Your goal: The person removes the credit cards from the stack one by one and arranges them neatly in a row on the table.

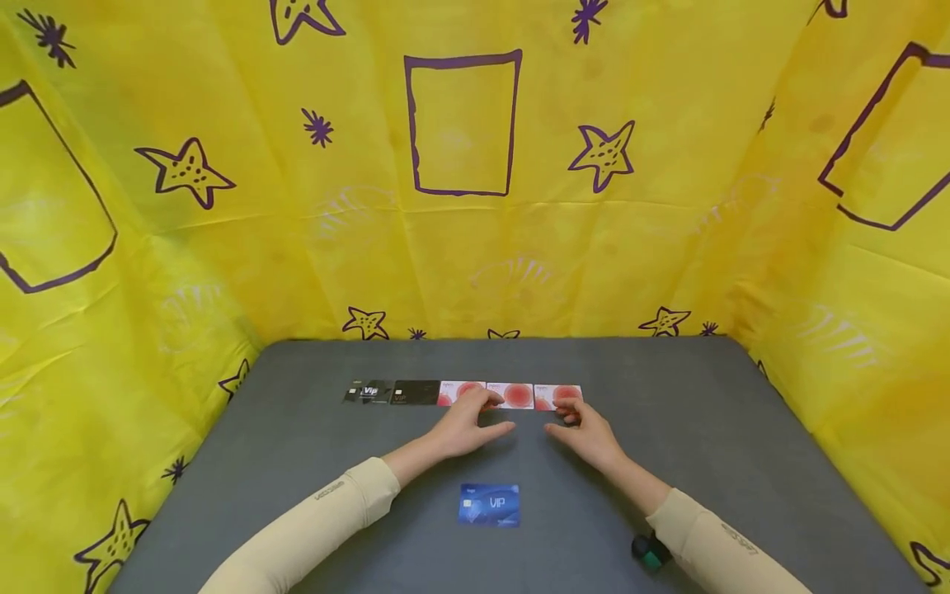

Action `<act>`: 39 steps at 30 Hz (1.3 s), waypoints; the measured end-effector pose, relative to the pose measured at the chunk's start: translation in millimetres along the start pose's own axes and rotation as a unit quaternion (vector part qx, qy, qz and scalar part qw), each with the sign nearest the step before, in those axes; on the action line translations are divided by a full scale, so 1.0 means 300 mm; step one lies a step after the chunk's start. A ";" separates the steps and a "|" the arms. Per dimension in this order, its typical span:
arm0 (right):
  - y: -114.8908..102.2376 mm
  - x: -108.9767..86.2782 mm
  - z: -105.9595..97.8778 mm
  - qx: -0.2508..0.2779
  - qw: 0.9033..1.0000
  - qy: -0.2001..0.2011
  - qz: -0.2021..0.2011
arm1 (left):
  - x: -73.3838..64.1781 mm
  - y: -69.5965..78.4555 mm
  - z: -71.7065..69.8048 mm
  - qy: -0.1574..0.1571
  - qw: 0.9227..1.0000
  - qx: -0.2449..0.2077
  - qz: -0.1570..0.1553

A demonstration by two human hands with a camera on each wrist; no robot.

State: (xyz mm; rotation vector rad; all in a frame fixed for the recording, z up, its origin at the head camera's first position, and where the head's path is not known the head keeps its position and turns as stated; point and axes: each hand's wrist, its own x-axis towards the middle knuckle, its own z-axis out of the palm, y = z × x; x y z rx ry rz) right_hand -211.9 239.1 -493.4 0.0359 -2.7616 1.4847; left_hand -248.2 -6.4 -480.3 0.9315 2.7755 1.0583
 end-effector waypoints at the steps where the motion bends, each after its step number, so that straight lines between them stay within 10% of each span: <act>1: -0.005 -0.009 0.008 0.004 1.000 -0.004 0.003 | -0.011 0.002 -0.005 0.001 1.000 -0.006 0.002; 15: -0.057 -0.104 0.084 0.065 0.996 -0.066 -0.011 | -0.168 0.012 -0.047 -0.017 0.999 -0.028 -0.017; 39: -0.066 -0.220 0.137 -0.034 0.978 -0.113 -0.172 | -0.331 0.015 -0.062 -0.079 0.996 0.030 0.020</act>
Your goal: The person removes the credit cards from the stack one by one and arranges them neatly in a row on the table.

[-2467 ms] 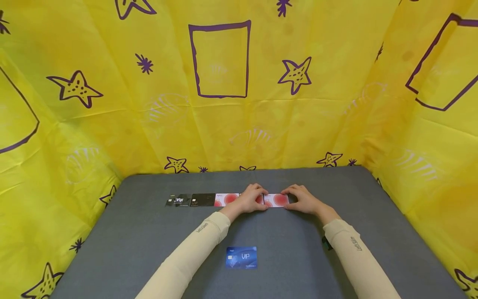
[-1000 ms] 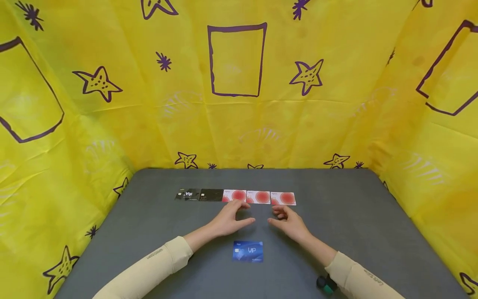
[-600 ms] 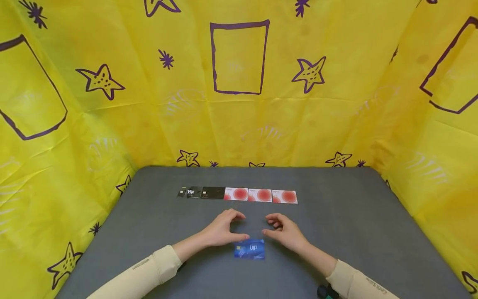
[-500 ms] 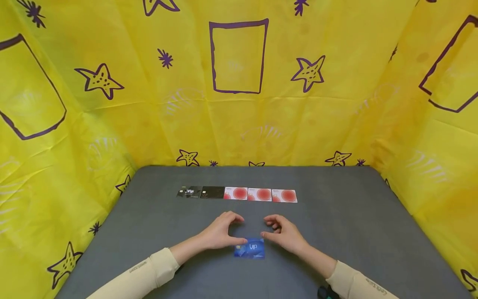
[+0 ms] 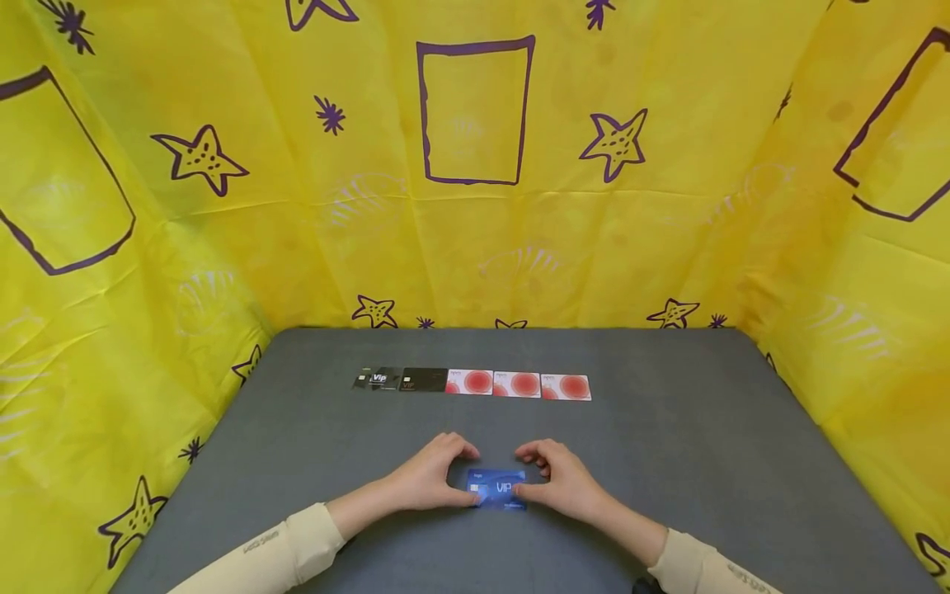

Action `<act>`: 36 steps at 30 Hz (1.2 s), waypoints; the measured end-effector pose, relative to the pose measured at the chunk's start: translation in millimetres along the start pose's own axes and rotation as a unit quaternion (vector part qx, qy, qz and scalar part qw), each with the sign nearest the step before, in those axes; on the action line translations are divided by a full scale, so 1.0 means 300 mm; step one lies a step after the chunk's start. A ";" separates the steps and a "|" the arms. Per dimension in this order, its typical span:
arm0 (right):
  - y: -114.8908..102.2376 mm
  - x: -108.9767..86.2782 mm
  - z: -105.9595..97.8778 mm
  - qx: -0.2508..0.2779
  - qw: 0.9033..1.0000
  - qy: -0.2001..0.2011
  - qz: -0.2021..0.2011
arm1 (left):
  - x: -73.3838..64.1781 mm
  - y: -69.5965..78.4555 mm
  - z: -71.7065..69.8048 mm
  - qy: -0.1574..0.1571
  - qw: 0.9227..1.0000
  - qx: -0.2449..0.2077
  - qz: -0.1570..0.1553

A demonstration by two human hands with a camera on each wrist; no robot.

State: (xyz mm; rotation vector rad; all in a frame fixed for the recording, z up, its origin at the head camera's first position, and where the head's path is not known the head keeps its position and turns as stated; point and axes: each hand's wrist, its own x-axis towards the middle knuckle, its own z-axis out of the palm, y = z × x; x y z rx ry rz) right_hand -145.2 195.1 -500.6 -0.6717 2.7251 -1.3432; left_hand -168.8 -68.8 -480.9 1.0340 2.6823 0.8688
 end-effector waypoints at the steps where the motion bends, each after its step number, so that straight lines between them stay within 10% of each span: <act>1: 0.000 -0.003 0.002 -0.007 1.000 0.000 -0.013 | -0.003 0.001 0.000 -0.001 1.000 0.004 0.002; 14: -0.003 -0.016 0.023 -0.089 0.989 0.013 -0.120 | -0.013 0.006 0.003 -0.012 0.999 0.051 0.000; 36: -0.027 -0.003 0.009 -0.087 0.993 -0.051 -0.064 | -0.006 -0.009 0.013 -0.021 0.999 0.045 0.001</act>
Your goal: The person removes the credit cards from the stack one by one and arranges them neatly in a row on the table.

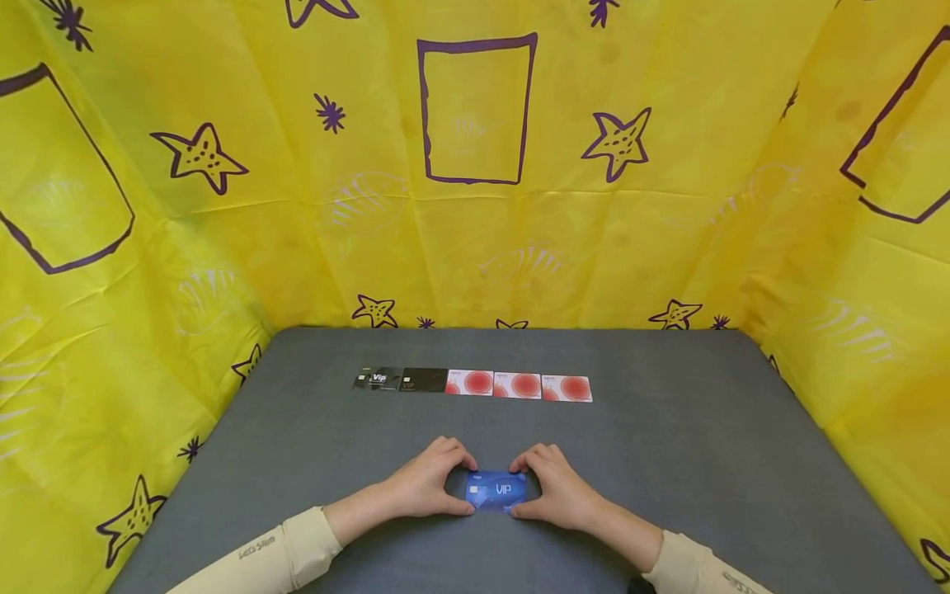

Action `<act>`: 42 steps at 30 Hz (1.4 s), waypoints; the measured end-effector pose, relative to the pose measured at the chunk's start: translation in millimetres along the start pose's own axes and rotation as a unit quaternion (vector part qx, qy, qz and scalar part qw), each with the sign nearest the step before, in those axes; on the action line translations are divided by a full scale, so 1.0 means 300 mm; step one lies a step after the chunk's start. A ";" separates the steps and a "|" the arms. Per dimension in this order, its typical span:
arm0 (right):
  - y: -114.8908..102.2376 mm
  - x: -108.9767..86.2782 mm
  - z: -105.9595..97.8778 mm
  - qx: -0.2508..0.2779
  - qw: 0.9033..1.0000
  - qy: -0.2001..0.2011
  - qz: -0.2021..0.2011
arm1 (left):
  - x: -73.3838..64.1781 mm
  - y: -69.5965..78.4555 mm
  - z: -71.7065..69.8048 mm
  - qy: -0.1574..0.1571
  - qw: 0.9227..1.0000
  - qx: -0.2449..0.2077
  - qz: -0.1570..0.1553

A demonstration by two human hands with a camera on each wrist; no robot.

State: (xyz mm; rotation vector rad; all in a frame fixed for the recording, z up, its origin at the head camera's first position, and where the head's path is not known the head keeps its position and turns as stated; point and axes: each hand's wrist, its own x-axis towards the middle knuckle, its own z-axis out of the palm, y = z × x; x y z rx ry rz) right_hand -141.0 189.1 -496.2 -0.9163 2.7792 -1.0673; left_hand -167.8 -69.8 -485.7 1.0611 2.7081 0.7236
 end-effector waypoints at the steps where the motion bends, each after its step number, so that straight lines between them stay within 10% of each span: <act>1: -0.001 0.001 -0.001 0.003 1.000 -0.004 0.002 | -0.001 0.000 0.000 0.000 1.000 -0.001 0.001; 25: 0.011 -0.004 0.010 0.011 1.000 0.016 0.004 | -0.005 0.016 -0.002 0.000 1.000 -0.022 -0.005; 42: 0.000 -0.014 0.008 -0.051 0.996 0.044 -0.059 | -0.011 0.016 -0.002 0.045 0.990 0.094 0.095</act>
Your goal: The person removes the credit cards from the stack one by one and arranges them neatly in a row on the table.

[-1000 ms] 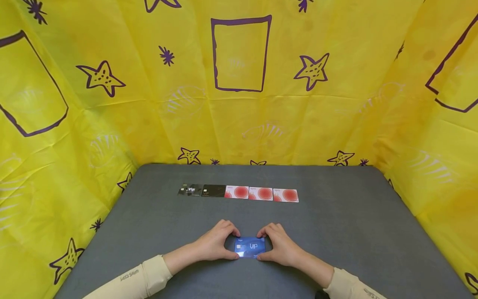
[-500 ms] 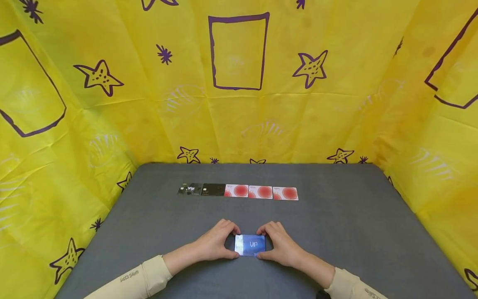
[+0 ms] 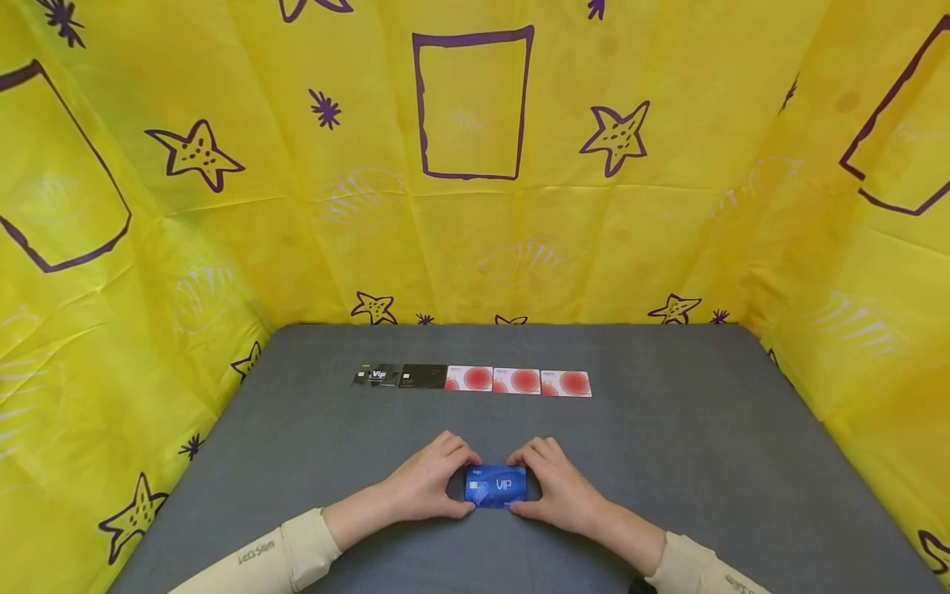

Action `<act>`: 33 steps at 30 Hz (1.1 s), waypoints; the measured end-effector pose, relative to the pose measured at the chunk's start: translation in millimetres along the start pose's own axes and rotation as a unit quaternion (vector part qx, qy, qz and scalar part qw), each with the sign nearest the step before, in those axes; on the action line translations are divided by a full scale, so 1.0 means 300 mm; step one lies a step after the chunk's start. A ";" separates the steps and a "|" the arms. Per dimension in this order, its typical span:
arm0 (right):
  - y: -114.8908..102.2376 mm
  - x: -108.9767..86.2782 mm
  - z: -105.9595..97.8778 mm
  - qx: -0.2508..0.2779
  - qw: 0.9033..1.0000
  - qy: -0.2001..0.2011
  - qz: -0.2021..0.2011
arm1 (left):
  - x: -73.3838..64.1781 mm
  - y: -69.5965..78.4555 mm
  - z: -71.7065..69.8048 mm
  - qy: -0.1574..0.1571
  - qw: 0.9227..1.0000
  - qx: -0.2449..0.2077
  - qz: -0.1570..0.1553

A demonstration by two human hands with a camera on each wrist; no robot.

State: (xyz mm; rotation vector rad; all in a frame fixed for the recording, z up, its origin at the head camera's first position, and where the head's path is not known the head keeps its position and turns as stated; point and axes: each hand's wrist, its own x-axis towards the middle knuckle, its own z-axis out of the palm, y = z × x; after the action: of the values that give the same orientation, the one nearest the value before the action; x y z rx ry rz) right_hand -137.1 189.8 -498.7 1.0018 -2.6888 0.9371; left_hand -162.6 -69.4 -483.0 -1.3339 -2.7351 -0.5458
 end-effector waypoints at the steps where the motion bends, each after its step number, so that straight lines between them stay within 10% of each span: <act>1: -0.001 0.000 0.000 -0.002 1.000 0.000 0.001 | 0.000 0.000 0.000 0.003 1.000 0.009 0.005; 33: 0.004 -0.005 -0.007 -0.082 0.995 0.042 -0.029 | 0.018 0.010 -0.010 0.067 0.987 0.121 0.083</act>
State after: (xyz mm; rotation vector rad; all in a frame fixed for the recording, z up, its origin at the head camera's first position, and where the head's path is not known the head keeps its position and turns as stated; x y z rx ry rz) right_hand -136.8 192.6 -498.1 0.9773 -2.6038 0.7174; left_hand -164.1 -64.6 -478.4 -1.3913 -2.4600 -0.2686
